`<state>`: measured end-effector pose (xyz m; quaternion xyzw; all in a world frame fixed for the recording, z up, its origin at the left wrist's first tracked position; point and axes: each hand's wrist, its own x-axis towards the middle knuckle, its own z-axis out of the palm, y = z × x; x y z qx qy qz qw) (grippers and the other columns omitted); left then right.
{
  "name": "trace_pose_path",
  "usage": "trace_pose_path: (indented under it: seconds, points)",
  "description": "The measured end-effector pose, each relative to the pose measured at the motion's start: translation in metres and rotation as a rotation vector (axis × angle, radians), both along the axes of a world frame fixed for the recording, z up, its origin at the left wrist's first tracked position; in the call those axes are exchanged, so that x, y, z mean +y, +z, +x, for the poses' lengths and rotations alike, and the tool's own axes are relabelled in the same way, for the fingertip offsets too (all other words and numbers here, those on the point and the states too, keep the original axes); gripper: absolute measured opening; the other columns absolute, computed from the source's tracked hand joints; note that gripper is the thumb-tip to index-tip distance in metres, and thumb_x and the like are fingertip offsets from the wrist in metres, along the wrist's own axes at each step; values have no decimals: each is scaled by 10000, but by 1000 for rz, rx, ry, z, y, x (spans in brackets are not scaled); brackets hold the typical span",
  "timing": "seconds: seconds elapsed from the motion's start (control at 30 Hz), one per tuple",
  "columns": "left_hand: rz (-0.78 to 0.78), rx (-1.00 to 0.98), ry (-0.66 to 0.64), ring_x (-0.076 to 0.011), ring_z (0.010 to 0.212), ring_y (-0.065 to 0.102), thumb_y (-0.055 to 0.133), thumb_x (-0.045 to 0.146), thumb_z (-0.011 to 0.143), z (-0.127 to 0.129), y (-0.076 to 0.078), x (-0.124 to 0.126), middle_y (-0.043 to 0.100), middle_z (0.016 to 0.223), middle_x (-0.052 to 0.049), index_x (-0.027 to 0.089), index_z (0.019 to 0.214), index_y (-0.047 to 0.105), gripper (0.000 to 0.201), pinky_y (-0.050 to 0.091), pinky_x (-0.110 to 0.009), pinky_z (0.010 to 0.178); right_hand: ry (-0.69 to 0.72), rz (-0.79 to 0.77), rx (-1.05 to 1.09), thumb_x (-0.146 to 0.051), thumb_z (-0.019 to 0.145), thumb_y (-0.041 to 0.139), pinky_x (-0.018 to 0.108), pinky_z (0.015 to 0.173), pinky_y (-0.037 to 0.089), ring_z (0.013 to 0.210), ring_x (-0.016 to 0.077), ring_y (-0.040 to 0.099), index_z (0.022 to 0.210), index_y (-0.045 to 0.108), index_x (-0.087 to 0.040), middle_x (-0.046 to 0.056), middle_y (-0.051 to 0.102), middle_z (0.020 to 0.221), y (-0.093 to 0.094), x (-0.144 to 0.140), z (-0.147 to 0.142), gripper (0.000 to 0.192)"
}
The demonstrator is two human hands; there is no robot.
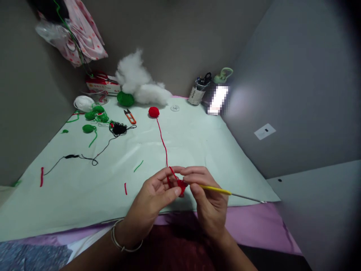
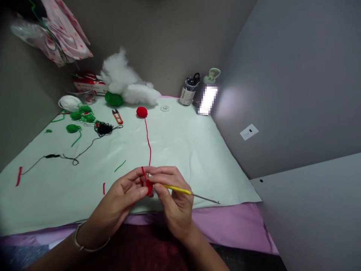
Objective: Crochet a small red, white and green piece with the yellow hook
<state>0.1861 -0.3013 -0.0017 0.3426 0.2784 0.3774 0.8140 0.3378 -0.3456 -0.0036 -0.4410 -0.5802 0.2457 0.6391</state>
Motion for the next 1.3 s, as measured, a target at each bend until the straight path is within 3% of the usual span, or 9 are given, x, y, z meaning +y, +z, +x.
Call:
trace_pose_path:
  seconds: [0.17, 0.3, 0.43, 0.6, 0.73, 0.83, 0.97, 1.13, 1.3]
  points:
    - [21, 44, 88, -134, 861, 616, 882, 264, 808, 3, -5, -2, 689, 874, -7, 258, 1205, 786, 408, 491, -254, 856, -98, 77, -284, -94, 999, 599, 326, 795, 616, 932, 171, 701, 1181, 740, -258, 43, 724, 1012, -6, -4, -4, 283]
    - [-145, -71, 40, -140, 856, 623, 890, 288, 789, 5, -3, 1, 702, 904, -34, 204, 1208, 786, 440, 500, -243, 816, -161, 189, -560, -51, 965, 630, 327, 816, 623, 1015, 189, 698, 1315, 701, -253, 83, 700, 1136, -10, -8, -4, 411]
    - [-246, -108, 20, -118, 777, 617, 862, 232, 807, 2, 0, 6, 687, 847, -29, 161, 1204, 788, 411, 513, -240, 802, -164, 91, -246, -64, 990, 578, 323, 777, 590, 907, 168, 680, 1175, 746, -247, 40, 711, 970, -7, -7, -2, 309]
    - [-98, -28, 78, -102, 750, 619, 843, 249, 841, 2, -3, 5, 660, 811, -3, 182, 1153, 803, 321, 502, -215, 763, -72, 6, 118, -143, 1029, 533, 296, 638, 541, 717, 136, 630, 1028, 752, -258, 6, 683, 861, -2, -4, -2, 247]
    - [39, -7, 155, -109, 852, 642, 845, 210, 851, 8, -8, -5, 701, 880, 9, 274, 1342, 703, 515, 502, -219, 847, -155, 73, -250, -92, 987, 603, 306, 735, 592, 860, 162, 689, 1146, 760, -274, 33, 710, 976, -10, -4, -4, 288]
    - [-98, -69, 68, -133, 898, 660, 844, 238, 855, 8, -8, -5, 722, 918, -24, 234, 1391, 666, 565, 517, -243, 864, -258, 208, -525, -71, 961, 630, 322, 769, 614, 946, 190, 709, 1265, 734, -281, 64, 715, 1084, -18, -4, -5, 384]
    - [-287, -120, -11, -105, 772, 623, 850, 232, 830, 2, -3, 5, 693, 852, -31, 138, 1250, 755, 441, 526, -231, 798, -253, 116, -250, -117, 997, 579, 337, 726, 588, 848, 184, 679, 1141, 751, -268, 39, 704, 931, -13, -2, 0, 270]
    - [-123, -17, 77, -106, 770, 615, 850, 235, 833, -1, -2, 8, 681, 814, -11, 174, 1109, 808, 286, 508, -217, 790, -75, -48, 156, -205, 1041, 538, 298, 606, 534, 660, 136, 610, 978, 743, -253, 5, 651, 814, 3, 0, 3, 220]
    - [48, 19, 134, -135, 949, 640, 822, 202, 871, 6, -6, -1, 701, 937, 6, 289, 1388, 653, 551, 494, -251, 909, -201, 92, -369, -94, 974, 637, 370, 827, 607, 994, 205, 714, 1208, 750, -284, 71, 758, 1094, -4, -3, -7, 322]
